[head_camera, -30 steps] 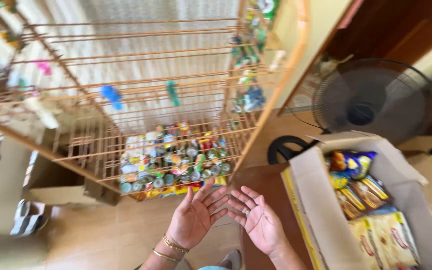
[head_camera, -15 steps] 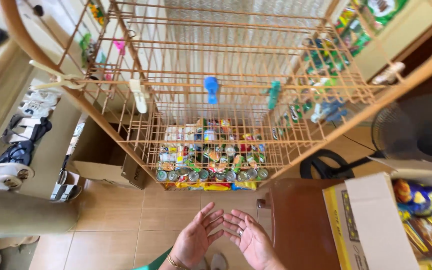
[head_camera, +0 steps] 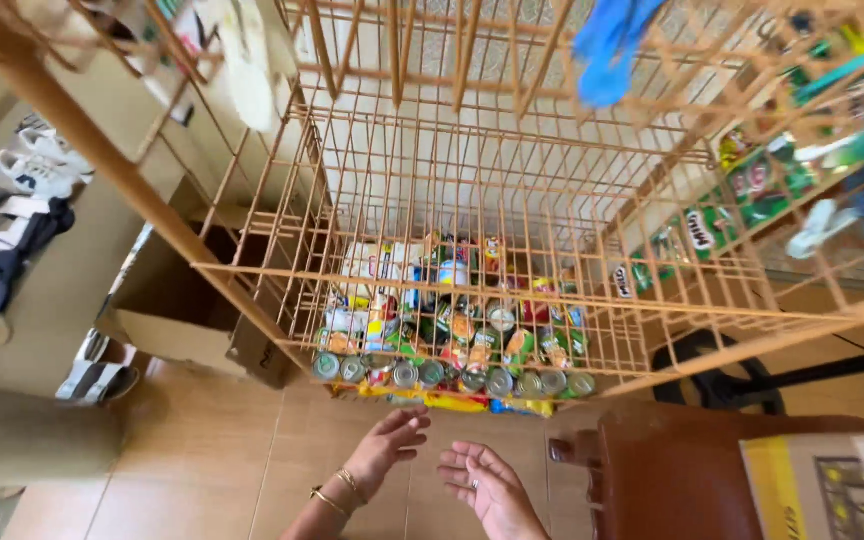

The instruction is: The person is organizing and stocking various grocery items such as canned goods and coffee packets into a metal wire rack from a cardboard box.

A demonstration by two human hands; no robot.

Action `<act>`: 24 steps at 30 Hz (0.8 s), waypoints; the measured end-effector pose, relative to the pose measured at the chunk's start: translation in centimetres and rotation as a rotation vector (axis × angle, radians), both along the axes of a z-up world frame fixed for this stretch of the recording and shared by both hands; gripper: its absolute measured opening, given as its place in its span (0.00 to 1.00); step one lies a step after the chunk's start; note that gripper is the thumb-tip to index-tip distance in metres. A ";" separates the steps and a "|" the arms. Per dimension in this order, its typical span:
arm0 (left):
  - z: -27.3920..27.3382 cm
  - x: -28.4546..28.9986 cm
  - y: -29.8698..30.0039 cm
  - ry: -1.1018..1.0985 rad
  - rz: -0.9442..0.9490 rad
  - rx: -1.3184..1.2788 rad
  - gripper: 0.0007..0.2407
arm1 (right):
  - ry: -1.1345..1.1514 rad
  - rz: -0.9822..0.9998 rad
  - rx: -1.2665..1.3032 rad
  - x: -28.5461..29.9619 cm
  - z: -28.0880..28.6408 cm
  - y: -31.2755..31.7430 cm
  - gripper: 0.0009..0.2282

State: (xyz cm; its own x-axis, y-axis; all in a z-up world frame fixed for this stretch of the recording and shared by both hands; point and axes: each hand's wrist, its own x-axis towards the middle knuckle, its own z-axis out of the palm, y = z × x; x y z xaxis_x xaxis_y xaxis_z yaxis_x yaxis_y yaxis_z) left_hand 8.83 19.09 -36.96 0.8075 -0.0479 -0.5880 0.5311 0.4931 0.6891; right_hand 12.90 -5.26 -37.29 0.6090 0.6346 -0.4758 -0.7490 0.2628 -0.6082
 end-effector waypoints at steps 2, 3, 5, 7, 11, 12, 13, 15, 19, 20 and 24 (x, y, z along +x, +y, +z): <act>-4.6 1.9 1.8 0.013 -0.079 0.347 0.18 | -0.044 0.040 -0.055 1.5 -3.8 0.7 0.16; -7.2 3.2 2.6 0.023 -0.076 0.338 0.18 | -0.034 0.046 -0.063 2.4 -4.6 1.4 0.16; -12.6 5.6 4.6 -0.210 0.129 0.560 0.14 | -0.167 0.034 -0.173 4.5 -6.3 3.3 0.15; -13.1 7.5 6.2 -0.234 0.201 0.651 0.13 | -0.368 0.042 -0.202 6.7 -10.3 5.2 0.14; -11.1 10.1 9.0 -0.416 0.312 1.131 0.12 | -0.797 0.065 -0.339 10.4 -13.5 9.4 0.14; -11.9 11.2 10.0 -0.421 0.314 1.134 0.12 | -0.803 0.062 -0.336 11.0 -13.4 10.1 0.14; -12.7 12.0 10.9 -0.521 0.326 1.283 0.12 | -1.143 0.015 -0.431 11.4 -13.2 10.6 0.13; -14.7 13.7 12.9 -0.624 0.340 1.435 0.13 | -1.487 -0.037 -0.519 11.6 -13.5 11.1 0.12; -22.9 19.9 19.2 -0.744 0.367 1.593 0.14 | -1.652 -0.267 -0.535 11.6 -16.4 11.3 0.09; -25.8 22.0 21.1 -0.714 0.374 1.618 0.16 | -1.701 -0.334 -0.560 11.6 -17.4 11.1 0.08; -28.7 26.8 25.0 -0.670 0.402 1.902 0.15 | -1.741 -0.339 -0.600 12.0 -21.5 11.7 0.06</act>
State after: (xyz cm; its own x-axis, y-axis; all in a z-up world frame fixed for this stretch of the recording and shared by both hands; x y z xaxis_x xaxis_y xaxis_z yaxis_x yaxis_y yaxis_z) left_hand 35.67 44.05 -65.64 0.6795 0.3333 0.6536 0.0995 -0.9245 0.3680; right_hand 24.88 6.48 -58.76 0.6420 0.4033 0.6520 0.7638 -0.2624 -0.5897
